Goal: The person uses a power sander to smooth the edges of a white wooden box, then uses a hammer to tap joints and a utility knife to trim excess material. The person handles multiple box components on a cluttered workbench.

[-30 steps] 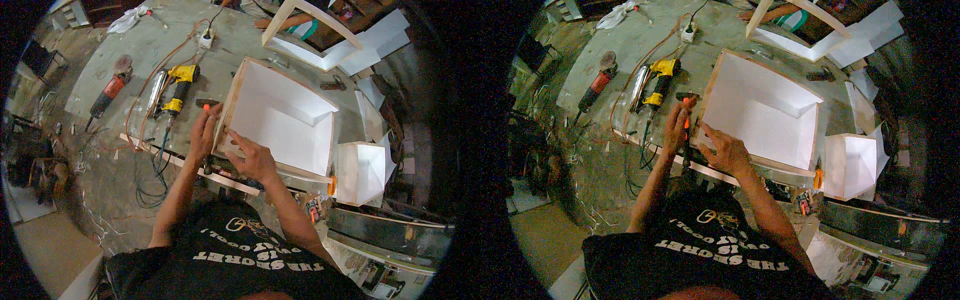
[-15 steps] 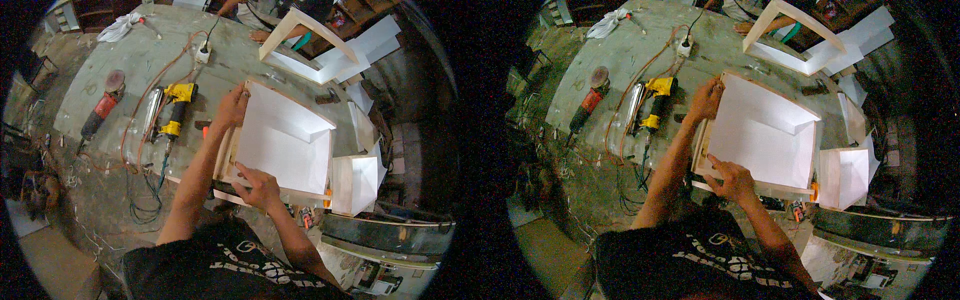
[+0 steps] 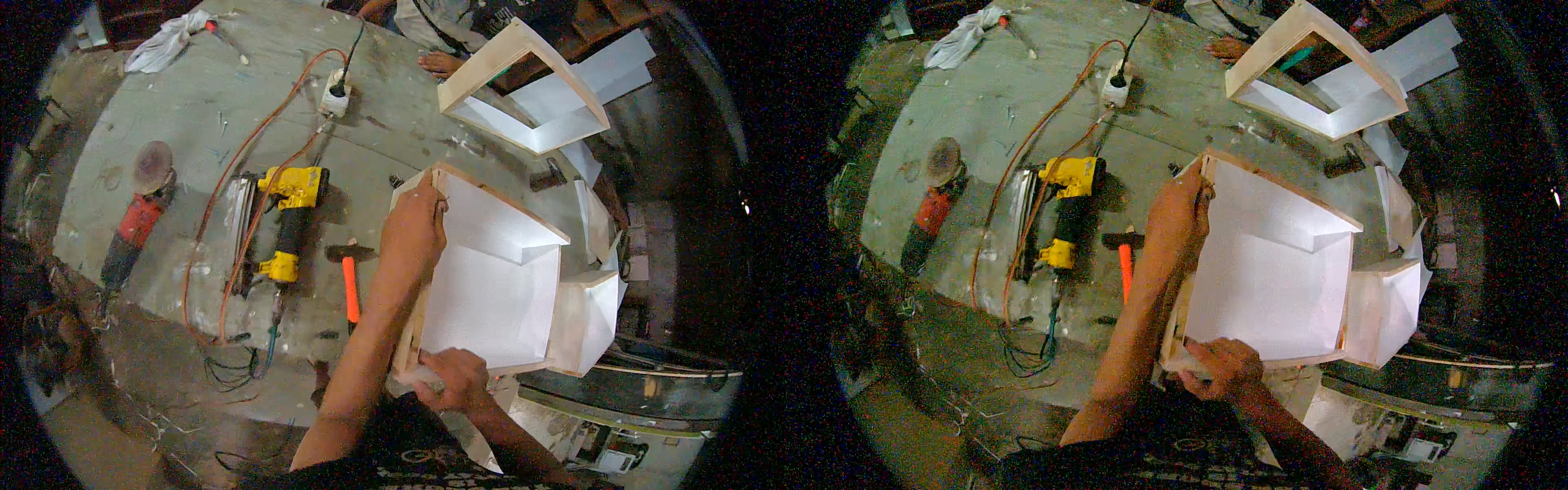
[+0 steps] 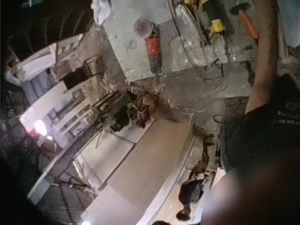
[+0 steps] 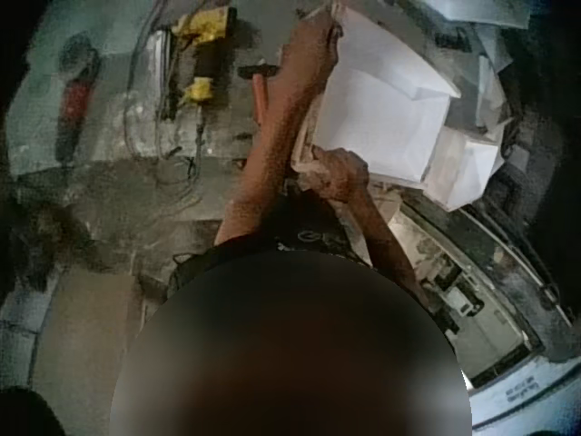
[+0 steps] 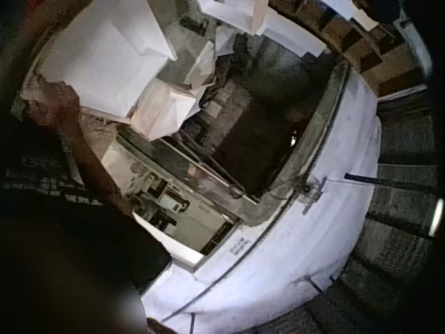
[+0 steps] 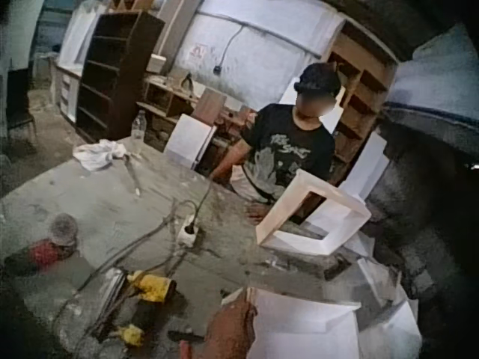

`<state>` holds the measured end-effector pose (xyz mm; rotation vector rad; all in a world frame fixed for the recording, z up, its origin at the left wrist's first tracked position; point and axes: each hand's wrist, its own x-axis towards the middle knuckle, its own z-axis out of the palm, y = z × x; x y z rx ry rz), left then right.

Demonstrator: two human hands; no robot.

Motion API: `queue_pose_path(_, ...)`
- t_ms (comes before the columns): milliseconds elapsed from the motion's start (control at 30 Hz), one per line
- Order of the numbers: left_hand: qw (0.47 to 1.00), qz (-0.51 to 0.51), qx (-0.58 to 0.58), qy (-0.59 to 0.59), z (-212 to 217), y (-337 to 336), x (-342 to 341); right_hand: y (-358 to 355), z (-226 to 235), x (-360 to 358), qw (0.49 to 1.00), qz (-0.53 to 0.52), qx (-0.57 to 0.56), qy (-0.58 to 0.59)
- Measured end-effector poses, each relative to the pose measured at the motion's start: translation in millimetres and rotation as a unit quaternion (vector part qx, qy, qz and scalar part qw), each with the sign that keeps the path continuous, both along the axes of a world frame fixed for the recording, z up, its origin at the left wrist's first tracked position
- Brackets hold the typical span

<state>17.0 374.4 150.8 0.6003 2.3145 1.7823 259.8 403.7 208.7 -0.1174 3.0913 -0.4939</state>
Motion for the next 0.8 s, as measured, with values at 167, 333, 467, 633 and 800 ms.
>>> queue_pose_path(167, 0.997, 0.044, 0.021, 0.066, 6.6, -1.7, 6.0, 1.6, -2.6, 4.0, 0.997, -0.022, -0.003, -0.068)
queue_pose_path(333, 0.999, 0.007, 0.026, 0.018, 4.8, -2.2, 5.2, 3.4, -0.7, 0.1, 0.999, 0.003, 0.013, -0.042)
queue_pose_path(467, 0.999, -0.032, 0.034, 0.011, 2.5, -2.7, -1.5, 3.7, 7.2, -1.5, 0.992, 0.004, 0.027, -0.121)
queue_pose_path(633, 0.994, -0.098, 0.037, -0.04, 4.0, -10.9, -9.9, 5.1, 11.7, -0.8, 0.924, -0.021, -0.027, -0.381)
queue_pose_path(800, 0.992, -0.122, -0.007, 0.011, 5.3, -14.7, -14.7, 4.3, 7.5, -2.6, 0.98, -0.016, -0.039, -0.194)
